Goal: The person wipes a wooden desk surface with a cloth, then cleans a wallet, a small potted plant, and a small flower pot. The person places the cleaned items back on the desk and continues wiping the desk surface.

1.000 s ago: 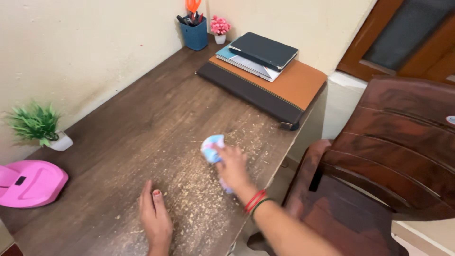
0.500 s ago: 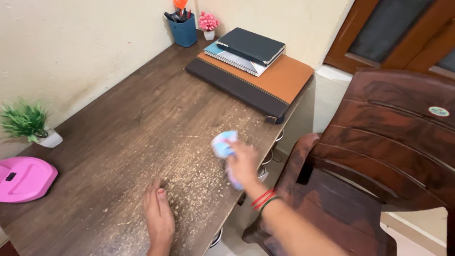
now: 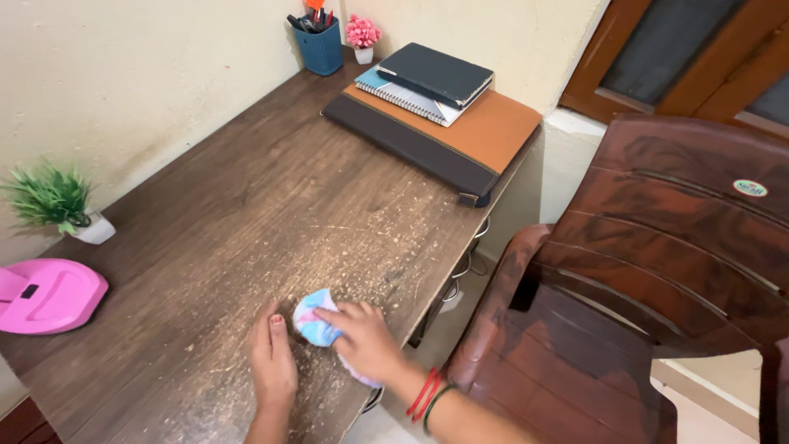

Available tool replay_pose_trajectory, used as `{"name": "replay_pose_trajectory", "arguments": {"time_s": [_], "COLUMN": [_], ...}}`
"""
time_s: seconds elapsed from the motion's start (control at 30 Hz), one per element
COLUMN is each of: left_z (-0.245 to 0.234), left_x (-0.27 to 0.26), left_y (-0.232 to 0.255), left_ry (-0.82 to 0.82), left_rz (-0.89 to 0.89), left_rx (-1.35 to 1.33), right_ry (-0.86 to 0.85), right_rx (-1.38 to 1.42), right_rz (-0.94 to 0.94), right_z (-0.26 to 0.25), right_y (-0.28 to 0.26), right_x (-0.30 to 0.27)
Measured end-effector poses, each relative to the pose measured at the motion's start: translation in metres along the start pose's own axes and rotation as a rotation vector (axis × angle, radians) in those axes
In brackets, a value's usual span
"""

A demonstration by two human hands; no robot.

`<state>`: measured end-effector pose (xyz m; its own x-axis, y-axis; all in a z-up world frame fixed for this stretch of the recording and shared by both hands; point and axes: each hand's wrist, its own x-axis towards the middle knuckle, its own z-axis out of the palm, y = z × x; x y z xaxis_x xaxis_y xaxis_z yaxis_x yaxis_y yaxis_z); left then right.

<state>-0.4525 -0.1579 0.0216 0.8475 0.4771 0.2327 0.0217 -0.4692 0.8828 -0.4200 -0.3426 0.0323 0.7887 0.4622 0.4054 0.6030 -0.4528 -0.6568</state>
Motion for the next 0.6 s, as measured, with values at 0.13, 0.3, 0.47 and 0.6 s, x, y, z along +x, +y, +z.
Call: {"name": "replay_pose_trajectory", "arguments": {"time_s": [0.13,0.3,0.47,0.6], "left_z": [-0.04,-0.075,-0.08,-0.101], "left_x": [-0.023,-0.048,-0.055,-0.063], "left_y": [-0.011,-0.027,-0.035,-0.038], "left_ry": [0.019,0.033,0.043,0.083], "left_rz": [0.098,0.367,0.235,0.11], "left_rx": [0.218,0.312,0.167,0.058], "right_ry": [0.223,0.042,-0.047,-0.1], "right_rx": [-0.15,-0.318,-0.235,0.09], "right_rz": [0.228,0.284,0.188,0.003], "right_z": [-0.014,0.011,0.056,0.065], "right_y": [0.014,-0.036,-0.098,-0.103], "right_x": [0.006,-0.009,-0.035,-0.044]}}
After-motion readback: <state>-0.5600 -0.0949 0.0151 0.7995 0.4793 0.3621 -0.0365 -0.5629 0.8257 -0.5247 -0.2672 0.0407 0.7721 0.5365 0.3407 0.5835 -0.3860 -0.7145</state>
